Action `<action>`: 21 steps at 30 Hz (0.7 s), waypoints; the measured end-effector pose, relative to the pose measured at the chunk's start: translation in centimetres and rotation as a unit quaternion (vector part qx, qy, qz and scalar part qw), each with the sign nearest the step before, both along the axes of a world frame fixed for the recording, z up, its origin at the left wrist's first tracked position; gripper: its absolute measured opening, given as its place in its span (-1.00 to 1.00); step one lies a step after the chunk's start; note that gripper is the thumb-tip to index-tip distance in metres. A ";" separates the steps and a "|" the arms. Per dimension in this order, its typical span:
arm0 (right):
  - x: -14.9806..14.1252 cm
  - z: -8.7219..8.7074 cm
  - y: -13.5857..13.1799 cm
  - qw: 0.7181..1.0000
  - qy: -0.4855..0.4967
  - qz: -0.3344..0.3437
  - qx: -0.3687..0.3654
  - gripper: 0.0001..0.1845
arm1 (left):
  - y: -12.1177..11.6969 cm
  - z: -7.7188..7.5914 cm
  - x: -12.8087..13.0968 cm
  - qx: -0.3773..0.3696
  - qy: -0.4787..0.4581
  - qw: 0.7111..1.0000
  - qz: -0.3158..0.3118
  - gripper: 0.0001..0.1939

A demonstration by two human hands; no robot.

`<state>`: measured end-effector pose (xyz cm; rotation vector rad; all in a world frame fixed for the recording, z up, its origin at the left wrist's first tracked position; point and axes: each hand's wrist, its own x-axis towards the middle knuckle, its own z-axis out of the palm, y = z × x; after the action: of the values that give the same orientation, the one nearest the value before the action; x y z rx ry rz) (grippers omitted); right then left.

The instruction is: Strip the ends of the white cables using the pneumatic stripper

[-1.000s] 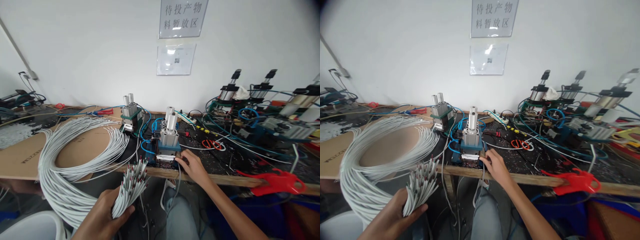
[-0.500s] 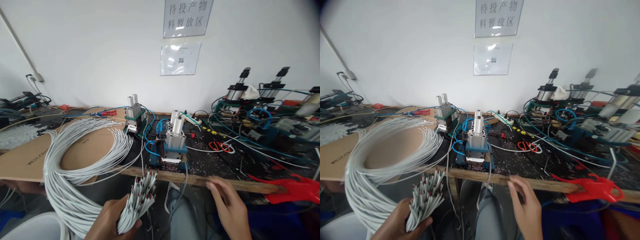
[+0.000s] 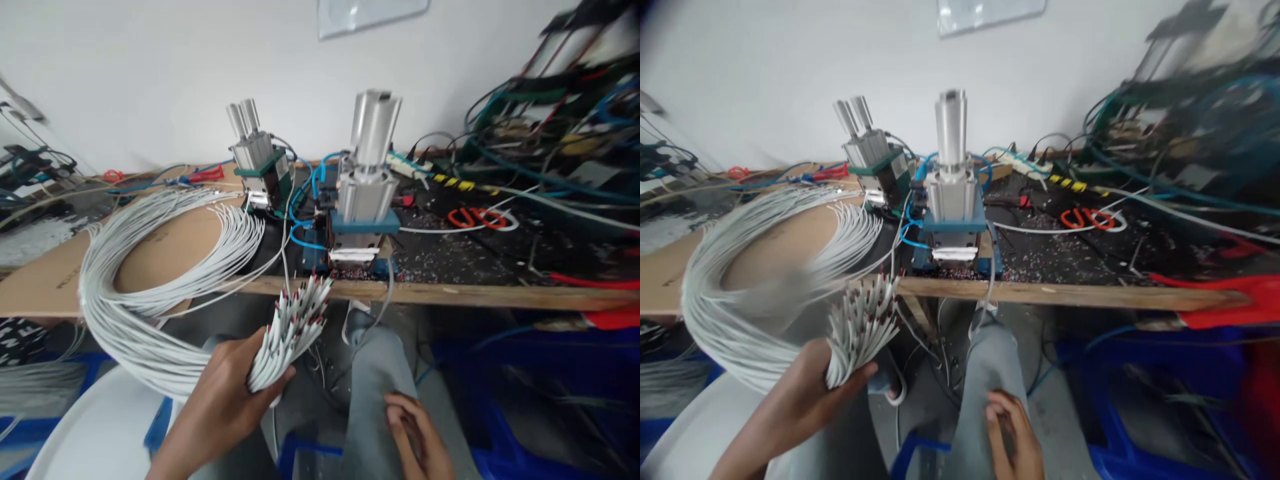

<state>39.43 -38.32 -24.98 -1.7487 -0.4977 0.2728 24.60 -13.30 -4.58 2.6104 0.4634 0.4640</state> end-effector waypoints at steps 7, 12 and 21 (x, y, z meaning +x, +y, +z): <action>-1.2 12.2 7.5 0.964 0.037 0.203 0.165 -0.70 | -0.9 0.1 0.1 -0.080 0.034 0.996 0.029 -0.91; -1.8 16.6 11.5 0.933 0.095 0.211 0.276 -0.78 | -1.8 0.5 0.9 -0.098 0.021 0.995 0.015 -0.81; -0.1 14.7 10.9 0.922 0.129 0.189 0.313 -0.86 | -4.2 -0.8 3.5 -0.117 -0.013 0.993 0.024 -0.87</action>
<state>39.29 -27.46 -10.27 -0.9674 -0.6432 0.5442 28.15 -17.51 -5.36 2.3703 0.5384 0.4321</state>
